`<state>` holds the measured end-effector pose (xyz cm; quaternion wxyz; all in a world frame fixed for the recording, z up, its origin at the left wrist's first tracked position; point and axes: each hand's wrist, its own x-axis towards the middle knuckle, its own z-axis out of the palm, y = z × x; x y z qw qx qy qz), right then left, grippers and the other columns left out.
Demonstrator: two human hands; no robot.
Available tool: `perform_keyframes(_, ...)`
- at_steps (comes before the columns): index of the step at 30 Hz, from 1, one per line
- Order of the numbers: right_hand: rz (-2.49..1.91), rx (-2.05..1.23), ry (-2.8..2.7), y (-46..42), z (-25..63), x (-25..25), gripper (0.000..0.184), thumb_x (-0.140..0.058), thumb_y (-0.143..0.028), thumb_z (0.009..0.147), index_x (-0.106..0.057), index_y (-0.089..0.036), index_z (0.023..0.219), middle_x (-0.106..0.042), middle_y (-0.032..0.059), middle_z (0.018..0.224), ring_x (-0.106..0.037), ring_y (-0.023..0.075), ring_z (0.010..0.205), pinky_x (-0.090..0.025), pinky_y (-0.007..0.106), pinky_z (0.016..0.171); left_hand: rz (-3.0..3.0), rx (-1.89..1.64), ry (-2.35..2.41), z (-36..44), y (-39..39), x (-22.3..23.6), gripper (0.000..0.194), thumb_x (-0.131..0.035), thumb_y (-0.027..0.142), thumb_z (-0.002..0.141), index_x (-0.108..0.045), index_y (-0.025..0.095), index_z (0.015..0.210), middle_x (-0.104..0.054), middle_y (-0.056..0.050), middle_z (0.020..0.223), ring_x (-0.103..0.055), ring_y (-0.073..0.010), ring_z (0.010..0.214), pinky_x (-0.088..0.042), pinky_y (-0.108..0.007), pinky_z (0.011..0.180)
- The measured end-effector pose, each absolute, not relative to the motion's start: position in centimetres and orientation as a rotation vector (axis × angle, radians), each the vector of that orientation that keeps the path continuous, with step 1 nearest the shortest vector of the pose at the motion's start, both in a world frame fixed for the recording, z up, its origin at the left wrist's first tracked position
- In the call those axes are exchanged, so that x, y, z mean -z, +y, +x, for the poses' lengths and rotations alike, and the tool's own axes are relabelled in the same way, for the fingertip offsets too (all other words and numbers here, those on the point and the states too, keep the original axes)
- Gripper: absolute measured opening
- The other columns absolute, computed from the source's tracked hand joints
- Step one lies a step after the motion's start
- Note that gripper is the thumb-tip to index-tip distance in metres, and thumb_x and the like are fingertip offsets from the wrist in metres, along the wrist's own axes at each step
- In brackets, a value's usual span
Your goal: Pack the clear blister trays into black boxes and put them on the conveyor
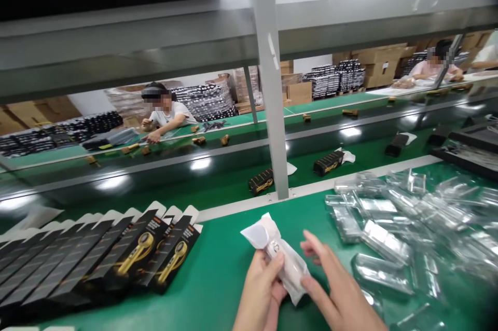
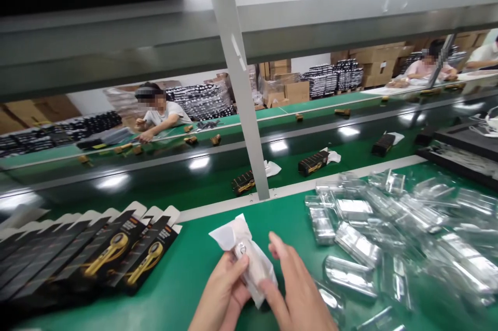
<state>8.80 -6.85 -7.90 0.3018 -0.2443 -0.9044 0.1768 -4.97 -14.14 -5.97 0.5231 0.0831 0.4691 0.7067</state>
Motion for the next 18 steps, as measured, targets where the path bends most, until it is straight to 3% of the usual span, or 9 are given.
perform_keyframes(3,-0.644,-0.721,-2.446,-6.8,8.1,7.7,0.054,-0.043,-0.027,0.095,-0.030,-0.020,0.147,-0.055,0.0118,0.135,-0.055,0.0212,0.121,-0.052,0.034,0.096,0.212,-1.686,1.118,-4.3,-14.3,6.3,0.062,-0.080,0.033,0.067,-0.050,0.020,0.119,-0.064,-0.012,0.114,-0.065,-0.0284,0.101,-0.054,-0.035,0.080)
perform_keyframes(6,-0.609,-0.916,-2.448,-6.9,7.4,8.0,0.049,-0.042,-0.025,0.093,-0.042,-0.019,0.141,-0.060,0.0110,0.127,-0.061,0.0194,0.112,-0.053,0.029,0.091,0.239,-1.647,1.157,-3.4,-14.7,7.3,0.075,-0.084,0.040,0.059,-0.049,0.022,0.123,-0.064,-0.013,0.114,-0.066,-0.0299,0.096,-0.055,-0.040,0.080)
perform_keyframes(8,-0.608,-1.022,-2.377,-6.7,7.6,8.4,0.047,-0.045,-0.028,0.092,-0.047,-0.020,0.138,-0.062,0.0102,0.124,-0.062,0.0193,0.109,-0.053,0.027,0.091,0.348,-1.553,1.249,-3.7,-15.6,7.5,0.071,-0.081,0.049,0.061,-0.052,0.028,0.123,-0.066,-0.012,0.107,-0.068,-0.0291,0.086,-0.056,-0.043,0.073)
perform_keyframes(11,-0.713,-1.153,-2.262,-5.6,8.6,8.5,0.046,-0.051,-0.036,0.090,-0.054,-0.023,0.134,-0.062,0.0084,0.128,-0.061,0.0225,0.114,-0.051,0.027,0.093,0.833,-1.292,1.669,-7.6,-17.7,6.1,0.055,-0.065,0.052,0.075,-0.054,0.034,0.126,-0.062,-0.012,0.118,-0.066,-0.0265,0.084,-0.055,-0.040,0.068)
perform_keyframes(13,-0.836,-1.251,-2.227,-4.5,9.2,8.1,0.049,-0.055,-0.044,0.088,-0.055,-0.025,0.133,-0.061,0.0059,0.130,-0.060,0.0238,0.115,-0.051,0.026,0.093,1.194,-0.994,2.234,-12.2,-19.1,4.3,0.052,-0.053,0.045,0.085,-0.049,0.026,0.133,-0.058,-0.013,0.124,-0.062,-0.0262,0.099,-0.052,-0.039,0.084)
perform_keyframes(15,-0.968,-1.352,-2.199,-3.6,9.5,7.4,0.053,-0.055,-0.052,0.086,-0.055,-0.028,0.133,-0.062,0.0026,0.129,-0.062,0.0230,0.111,-0.052,0.024,0.088,1.349,-0.420,2.891,-17.4,-20.2,2.7,0.054,-0.040,0.040,0.092,-0.044,0.009,0.136,-0.057,-0.020,0.121,-0.056,-0.0315,0.111,-0.044,-0.044,0.096)
perform_keyframes(16,-1.025,-1.394,-2.171,-3.3,9.5,7.0,0.054,-0.056,-0.055,0.084,-0.056,-0.029,0.131,-0.063,0.0010,0.127,-0.063,0.0223,0.107,-0.053,0.023,0.085,1.295,-0.087,3.089,-19.7,-20.5,2.2,0.055,-0.038,0.040,0.093,-0.044,0.004,0.134,-0.058,-0.022,0.114,-0.056,-0.0349,0.107,-0.046,-0.047,0.092)
perform_keyframes(18,-1.110,-1.466,-2.088,-3.2,9.3,6.2,0.054,-0.057,-0.057,0.081,-0.058,-0.031,0.128,-0.066,-0.0018,0.122,-0.065,0.0213,0.100,-0.053,0.022,0.077,1.186,0.226,3.216,-22.7,-20.8,2.2,0.055,-0.047,0.039,0.089,-0.051,-0.004,0.124,-0.060,-0.025,0.100,-0.059,-0.0409,0.097,-0.048,-0.050,0.082)
